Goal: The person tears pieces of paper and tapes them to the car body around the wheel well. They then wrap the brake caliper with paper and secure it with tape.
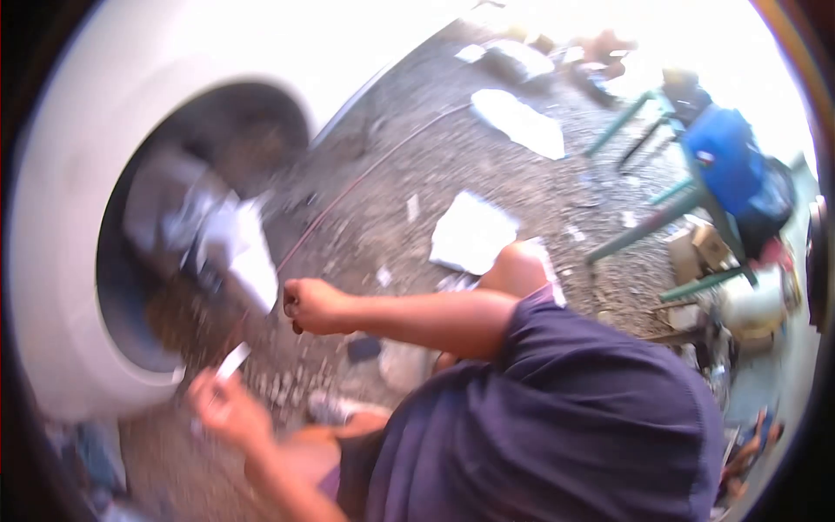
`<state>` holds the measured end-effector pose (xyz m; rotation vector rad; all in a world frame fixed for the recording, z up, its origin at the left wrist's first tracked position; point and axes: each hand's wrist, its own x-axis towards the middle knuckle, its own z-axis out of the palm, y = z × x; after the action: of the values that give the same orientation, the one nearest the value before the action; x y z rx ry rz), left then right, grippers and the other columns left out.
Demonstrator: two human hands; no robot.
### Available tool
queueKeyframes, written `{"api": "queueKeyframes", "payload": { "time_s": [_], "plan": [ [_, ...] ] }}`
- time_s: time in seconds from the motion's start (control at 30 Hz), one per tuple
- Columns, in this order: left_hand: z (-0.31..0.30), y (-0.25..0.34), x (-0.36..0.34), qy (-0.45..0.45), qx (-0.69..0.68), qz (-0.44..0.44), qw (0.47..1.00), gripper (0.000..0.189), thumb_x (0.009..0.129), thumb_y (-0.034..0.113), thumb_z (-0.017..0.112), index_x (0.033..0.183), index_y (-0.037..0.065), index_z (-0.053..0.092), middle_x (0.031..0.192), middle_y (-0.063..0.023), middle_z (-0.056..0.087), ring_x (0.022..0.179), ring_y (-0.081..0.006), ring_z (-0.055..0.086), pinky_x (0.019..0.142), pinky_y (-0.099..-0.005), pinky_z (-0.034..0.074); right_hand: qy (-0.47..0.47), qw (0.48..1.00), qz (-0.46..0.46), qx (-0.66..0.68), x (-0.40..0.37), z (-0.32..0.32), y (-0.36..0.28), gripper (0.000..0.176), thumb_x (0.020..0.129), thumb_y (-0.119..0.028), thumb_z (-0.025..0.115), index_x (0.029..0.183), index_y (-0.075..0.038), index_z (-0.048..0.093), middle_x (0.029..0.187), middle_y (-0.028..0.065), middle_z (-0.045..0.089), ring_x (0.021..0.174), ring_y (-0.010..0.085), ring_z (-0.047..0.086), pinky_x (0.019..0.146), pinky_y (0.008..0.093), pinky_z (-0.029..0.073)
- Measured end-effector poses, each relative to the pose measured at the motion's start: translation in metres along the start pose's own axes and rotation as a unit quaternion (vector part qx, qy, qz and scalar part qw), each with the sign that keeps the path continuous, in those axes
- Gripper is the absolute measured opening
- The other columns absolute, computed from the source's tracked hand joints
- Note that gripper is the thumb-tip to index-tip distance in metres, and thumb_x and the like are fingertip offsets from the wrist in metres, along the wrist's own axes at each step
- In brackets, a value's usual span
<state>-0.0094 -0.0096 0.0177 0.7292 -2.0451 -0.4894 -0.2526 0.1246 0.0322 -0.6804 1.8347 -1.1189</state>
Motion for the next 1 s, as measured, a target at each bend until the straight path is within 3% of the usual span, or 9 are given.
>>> {"api": "queueKeyframes", "payload": {
  "time_s": [0.07,0.2,0.33,0.4,0.43,0.47,0.57,0.9,1.0],
  "plan": [
    [-0.033,-0.024,0.015,0.046,-0.112,-0.15,0.981,0.011,0.108,0.005,0.065,0.111,-0.005,0.065,0.115,-0.0124,0.066,0.092,-0.0191,0.066,0.083,-0.0323,0.058,0.112,0.992,0.056,0.017,0.036,-0.034,0.047,0.02,0.101,-0.017,0.067,0.115,-0.002,0.065,0.092,0.0127,0.078,0.081,0.0249,0.071,0.075,0.0424,0.058],
    [0.0,0.003,0.002,-0.07,-0.183,-0.163,0.967,0.004,0.102,0.0,0.067,0.1,-0.004,0.067,0.111,-0.0081,0.066,0.094,-0.0163,0.064,0.088,-0.0314,0.054,0.047,0.994,0.064,0.071,0.0,-0.056,0.033,0.039,0.102,-0.014,0.066,0.14,-0.006,0.062,0.099,0.0119,0.079,0.081,0.0257,0.072,0.076,0.0444,0.059],
    [0.004,0.028,0.003,-0.143,-0.226,-0.182,0.946,0.003,0.1,-0.002,0.07,0.1,-0.003,0.067,0.109,-0.0065,0.063,0.096,-0.015,0.063,0.089,-0.0315,0.054,-0.089,0.989,-0.075,0.094,-0.019,-0.029,0.008,0.076,0.102,-0.023,0.074,0.171,-0.015,0.041,0.135,0.0173,0.075,0.12,0.029,0.07,0.098,0.0442,0.057],
    [0.006,0.026,-0.001,-0.149,-0.248,-0.207,0.935,0.005,0.101,-0.001,0.07,0.101,-0.003,0.067,0.109,-0.0063,0.063,0.095,-0.0144,0.062,0.088,-0.0312,0.053,-0.149,0.978,-0.147,-0.022,-0.019,-0.016,-0.011,0.069,0.1,-0.033,0.079,0.161,-0.011,0.056,0.149,0.02,0.067,0.136,0.0293,0.062,0.11,0.0441,0.052],
    [0.005,0.032,-0.001,-0.148,-0.245,-0.206,0.936,0.005,0.102,0.001,0.07,0.104,-0.002,0.066,0.106,-0.0046,0.064,0.096,-0.014,0.062,0.092,-0.0322,0.053,-0.137,0.981,-0.139,-0.015,-0.023,-0.008,-0.019,0.052,0.094,-0.037,0.083,0.138,-0.011,0.075,0.137,0.021,0.07,0.127,0.0333,0.066,0.107,0.0457,0.052],
    [0.003,0.036,-0.001,-0.148,-0.241,-0.206,0.937,0.006,0.103,0.002,0.07,0.107,-0.001,0.066,0.103,-0.0028,0.066,0.096,-0.0137,0.062,0.096,-0.0333,0.052,-0.137,0.981,-0.139,-0.016,-0.024,-0.002,-0.025,0.052,0.094,-0.037,0.083,0.138,-0.011,0.075,0.137,0.021,0.07,0.127,0.0333,0.066,0.107,0.0457,0.052],
    [0.0,0.035,-0.001,-0.153,-0.216,-0.173,0.949,0.007,0.103,0.003,0.071,0.107,-0.001,0.066,0.103,-0.003,0.066,0.095,-0.013,0.062,0.093,-0.0324,0.053,-0.033,0.948,-0.29,-0.128,-0.017,0.013,-0.029,0.026,0.077,-0.026,0.086,0.092,-0.006,0.084,0.093,0.0186,0.078,0.098,0.0365,0.074,0.087,0.0461,0.058],
    [-0.005,0.026,0.001,-0.169,-0.155,-0.164,0.959,0.009,0.096,-0.003,0.075,0.101,-0.004,0.068,0.118,-0.0117,0.066,0.096,-0.019,0.067,0.086,-0.036,0.057,-0.023,0.932,-0.319,-0.17,-0.015,0.013,-0.031,0.019,0.079,-0.027,0.085,0.091,-0.012,0.083,0.113,0.0179,0.066,0.106,0.04,0.068,0.091,0.052,0.054],
    [-0.004,0.027,0.002,-0.189,-0.087,-0.093,0.974,0.013,0.092,-0.005,0.076,0.102,-0.005,0.068,0.119,-0.0141,0.067,0.095,-0.0239,0.069,0.087,-0.0376,0.057,-0.065,0.902,-0.346,-0.25,-0.01,0.021,-0.03,0.018,0.078,-0.028,0.084,0.091,-0.016,0.084,0.117,0.0157,0.064,0.113,0.0363,0.064,0.092,0.0538,0.052]
  ]
}}
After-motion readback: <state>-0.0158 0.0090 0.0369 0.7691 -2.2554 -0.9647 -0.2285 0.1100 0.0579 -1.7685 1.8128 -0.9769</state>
